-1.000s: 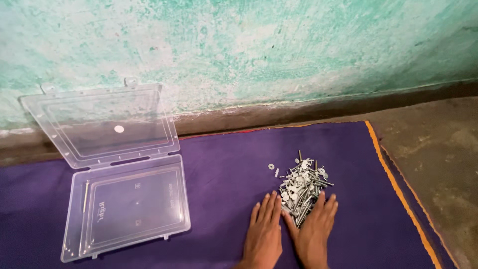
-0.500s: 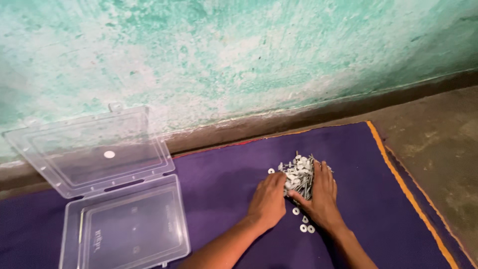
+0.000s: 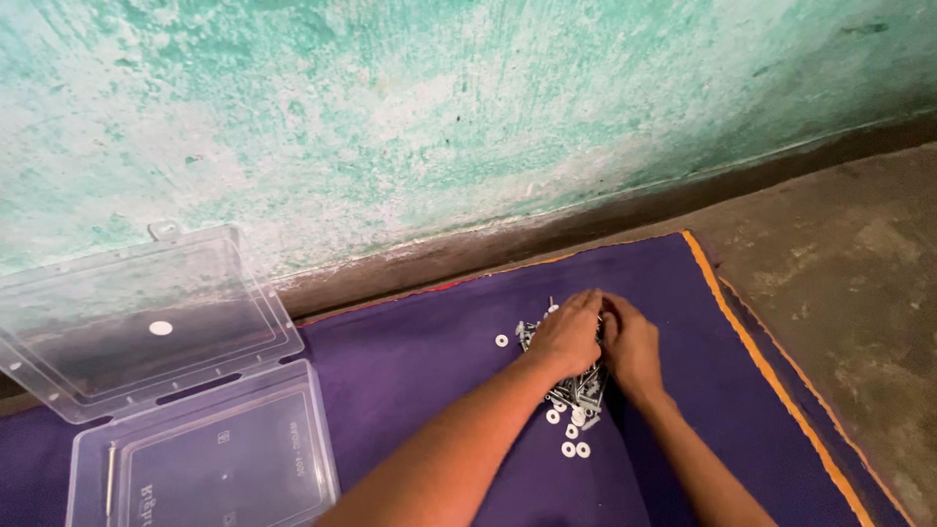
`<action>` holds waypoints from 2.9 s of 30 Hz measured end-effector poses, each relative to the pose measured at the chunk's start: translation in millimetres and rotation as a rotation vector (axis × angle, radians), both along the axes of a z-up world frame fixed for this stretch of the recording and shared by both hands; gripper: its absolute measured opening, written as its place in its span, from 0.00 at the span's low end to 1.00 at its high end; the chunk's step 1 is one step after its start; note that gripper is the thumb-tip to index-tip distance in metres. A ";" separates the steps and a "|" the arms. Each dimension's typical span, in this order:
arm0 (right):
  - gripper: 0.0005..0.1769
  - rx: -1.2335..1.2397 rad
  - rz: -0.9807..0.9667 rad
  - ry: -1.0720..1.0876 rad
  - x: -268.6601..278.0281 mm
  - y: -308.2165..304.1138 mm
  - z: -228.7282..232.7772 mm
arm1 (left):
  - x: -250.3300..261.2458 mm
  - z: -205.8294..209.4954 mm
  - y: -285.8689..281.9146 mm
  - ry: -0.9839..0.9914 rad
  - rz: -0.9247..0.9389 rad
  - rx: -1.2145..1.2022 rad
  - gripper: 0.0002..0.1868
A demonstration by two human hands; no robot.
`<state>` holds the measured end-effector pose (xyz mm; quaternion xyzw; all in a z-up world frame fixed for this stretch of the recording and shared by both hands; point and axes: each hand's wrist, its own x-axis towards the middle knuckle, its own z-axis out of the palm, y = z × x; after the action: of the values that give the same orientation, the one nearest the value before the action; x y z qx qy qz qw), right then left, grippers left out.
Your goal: The person picks up metal screws and white washers from a pile on the floor and places the screws into a plastic storage container.
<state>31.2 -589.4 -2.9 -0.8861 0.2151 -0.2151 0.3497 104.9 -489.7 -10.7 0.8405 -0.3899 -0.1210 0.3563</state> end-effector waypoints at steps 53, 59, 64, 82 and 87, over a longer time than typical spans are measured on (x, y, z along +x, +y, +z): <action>0.14 0.891 0.245 -0.110 4.3 213.2 38.3 | -24.2 41.8 224.7 0.063 0.756 -0.384 0.06; 0.13 1.019 0.328 0.000 10.9 289.8 31.3 | -47.0 62.5 300.0 0.185 0.972 -0.238 0.07; 0.12 0.983 0.445 0.059 11.7 358.7 20.7 | -64.6 65.6 365.3 0.264 1.134 -0.202 0.07; 0.12 0.585 0.614 0.335 15.2 505.3 -13.7 | -96.5 -9.2 487.6 0.392 1.545 -0.237 0.13; 0.09 0.480 0.640 0.255 22.2 522.5 -26.0 | -95.0 -26.5 493.5 0.417 1.503 -0.298 0.17</action>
<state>53.5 -66.9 -28.9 -0.8211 0.0147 0.0718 0.5660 9.9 3.9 -37.2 0.7820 0.3444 0.0504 0.5170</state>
